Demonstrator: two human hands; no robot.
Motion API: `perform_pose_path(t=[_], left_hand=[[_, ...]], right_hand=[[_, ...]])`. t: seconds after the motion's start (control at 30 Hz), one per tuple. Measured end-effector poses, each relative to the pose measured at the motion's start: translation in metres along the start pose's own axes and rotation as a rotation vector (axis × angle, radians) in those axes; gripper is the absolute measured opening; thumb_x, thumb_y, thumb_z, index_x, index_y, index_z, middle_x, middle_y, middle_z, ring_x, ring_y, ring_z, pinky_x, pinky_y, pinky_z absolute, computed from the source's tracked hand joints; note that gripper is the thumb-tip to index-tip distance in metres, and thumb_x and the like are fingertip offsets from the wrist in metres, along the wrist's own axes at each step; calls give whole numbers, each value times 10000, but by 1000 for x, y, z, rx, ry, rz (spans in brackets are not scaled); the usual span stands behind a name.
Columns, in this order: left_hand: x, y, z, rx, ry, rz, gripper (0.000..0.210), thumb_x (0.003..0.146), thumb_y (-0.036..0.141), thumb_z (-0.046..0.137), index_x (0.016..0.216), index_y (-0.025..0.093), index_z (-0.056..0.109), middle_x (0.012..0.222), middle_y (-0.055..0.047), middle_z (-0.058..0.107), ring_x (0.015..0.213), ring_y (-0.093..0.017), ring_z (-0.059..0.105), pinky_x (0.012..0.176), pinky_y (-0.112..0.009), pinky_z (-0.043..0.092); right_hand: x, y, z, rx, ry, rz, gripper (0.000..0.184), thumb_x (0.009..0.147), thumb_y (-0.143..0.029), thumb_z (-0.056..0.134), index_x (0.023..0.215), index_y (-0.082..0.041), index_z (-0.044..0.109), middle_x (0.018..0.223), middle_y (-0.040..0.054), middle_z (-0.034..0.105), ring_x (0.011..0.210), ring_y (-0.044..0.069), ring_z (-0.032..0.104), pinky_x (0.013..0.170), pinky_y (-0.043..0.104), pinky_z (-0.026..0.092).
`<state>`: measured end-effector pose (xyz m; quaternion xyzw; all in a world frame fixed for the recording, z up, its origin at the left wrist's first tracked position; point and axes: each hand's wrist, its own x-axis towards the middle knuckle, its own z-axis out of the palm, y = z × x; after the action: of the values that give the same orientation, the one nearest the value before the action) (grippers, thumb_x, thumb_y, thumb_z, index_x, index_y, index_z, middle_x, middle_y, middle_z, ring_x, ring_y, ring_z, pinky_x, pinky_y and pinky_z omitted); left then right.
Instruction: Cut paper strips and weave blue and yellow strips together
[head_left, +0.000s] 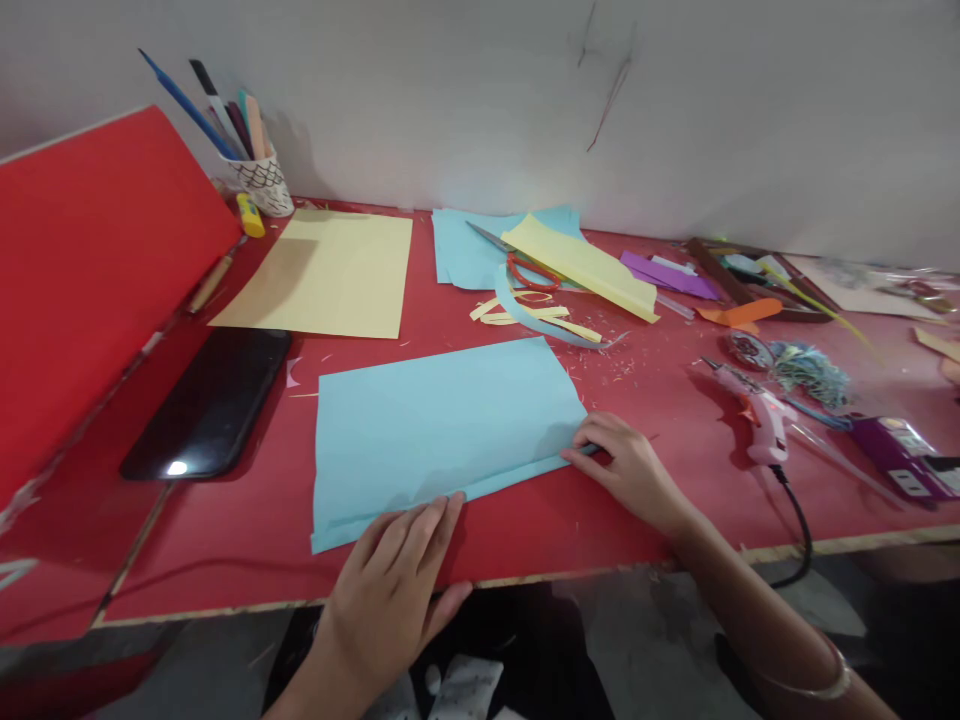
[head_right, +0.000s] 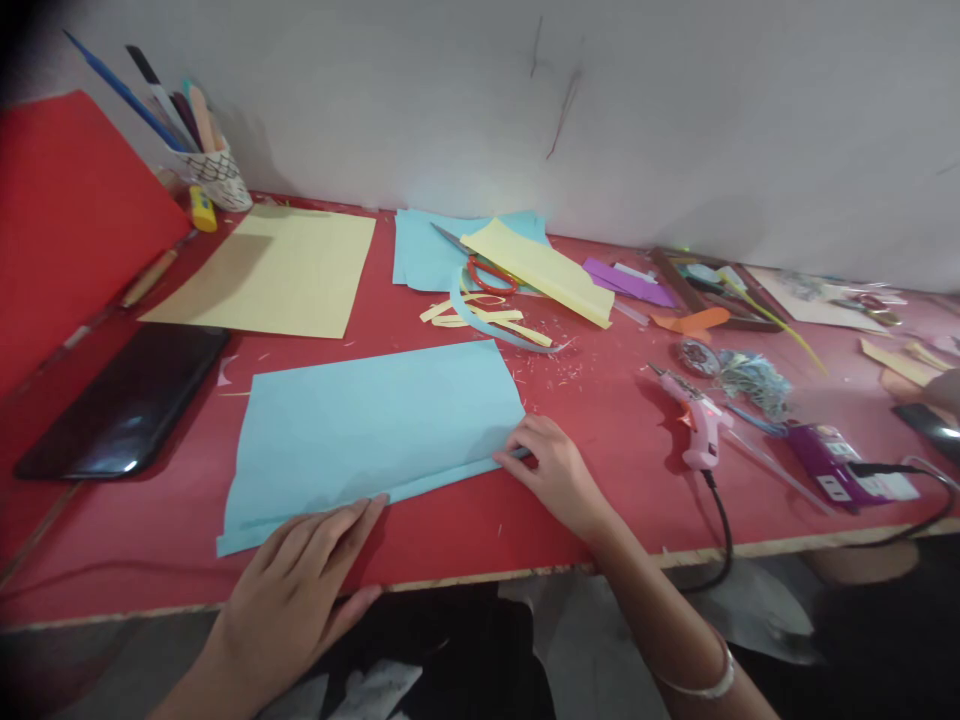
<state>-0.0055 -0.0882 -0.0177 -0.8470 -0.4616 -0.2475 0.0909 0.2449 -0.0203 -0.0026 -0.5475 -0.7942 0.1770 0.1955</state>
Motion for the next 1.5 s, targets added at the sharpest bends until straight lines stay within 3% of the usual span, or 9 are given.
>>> perform_pose_path(t=[0.33, 0.43, 0.6, 0.73, 0.93, 1.3, 1.5], left_hand=[[1, 4, -2, 24, -47, 1, 482, 890, 381, 251, 1018, 90, 613, 853, -52, 656, 763, -159, 515, 742, -290, 349], [9, 17, 6, 30, -87, -27, 534, 884, 422, 231, 1070, 61, 577, 941, -71, 648, 856, -177, 520, 770, -306, 351], [28, 37, 25, -20, -136, 74, 569, 860, 489, 221, 1171, 105, 502, 1207, -44, 541, 1099, -183, 435, 917, -322, 307], [29, 44, 29, 8, -190, 63, 594, 853, 513, 193, 1226, 127, 447, 1281, -47, 472, 1170, -193, 377, 940, -364, 300], [21, 45, 27, 30, -194, 57, 586, 848, 508, 224, 1230, 121, 442, 1296, -62, 453, 1193, -200, 352, 941, -380, 309], [18, 41, 24, 28, -205, 70, 534, 856, 465, 239, 1217, 138, 457, 1301, -56, 449, 1202, -199, 343, 947, -375, 285], [-6, 26, 16, 34, -146, 50, 488, 848, 428, 306, 1231, 162, 451, 1244, -50, 510, 1181, -206, 368, 986, -375, 220]], right_hand=[[0, 2, 5, -95, 47, -110, 210, 832, -275, 434, 639, -197, 412, 657, 15, 467, 609, 141, 430, 570, 263, 365], [0, 1, 5, -102, 55, -118, 199, 828, -258, 443, 641, -195, 414, 666, 17, 468, 619, 143, 438, 576, 263, 367], [0, 0, 7, -87, 72, -106, 183, 813, -236, 461, 641, -193, 417, 679, 20, 474, 640, 147, 452, 592, 266, 377], [-1, 0, 6, -39, 99, -44, 171, 788, -253, 493, 645, -195, 421, 681, 17, 477, 650, 147, 458, 596, 267, 386], [-3, 1, 2, 17, 112, 11, 187, 801, -259, 466, 628, -197, 428, 715, 18, 479, 640, 132, 475, 601, 264, 403], [-6, 7, 4, -91, 131, -15, 185, 813, -283, 463, 652, -200, 426, 771, 44, 469, 729, 173, 464, 646, 303, 405], [-6, 7, 5, -115, 156, -16, 196, 819, -307, 457, 657, -203, 422, 769, 46, 455, 734, 180, 449, 660, 326, 407]])
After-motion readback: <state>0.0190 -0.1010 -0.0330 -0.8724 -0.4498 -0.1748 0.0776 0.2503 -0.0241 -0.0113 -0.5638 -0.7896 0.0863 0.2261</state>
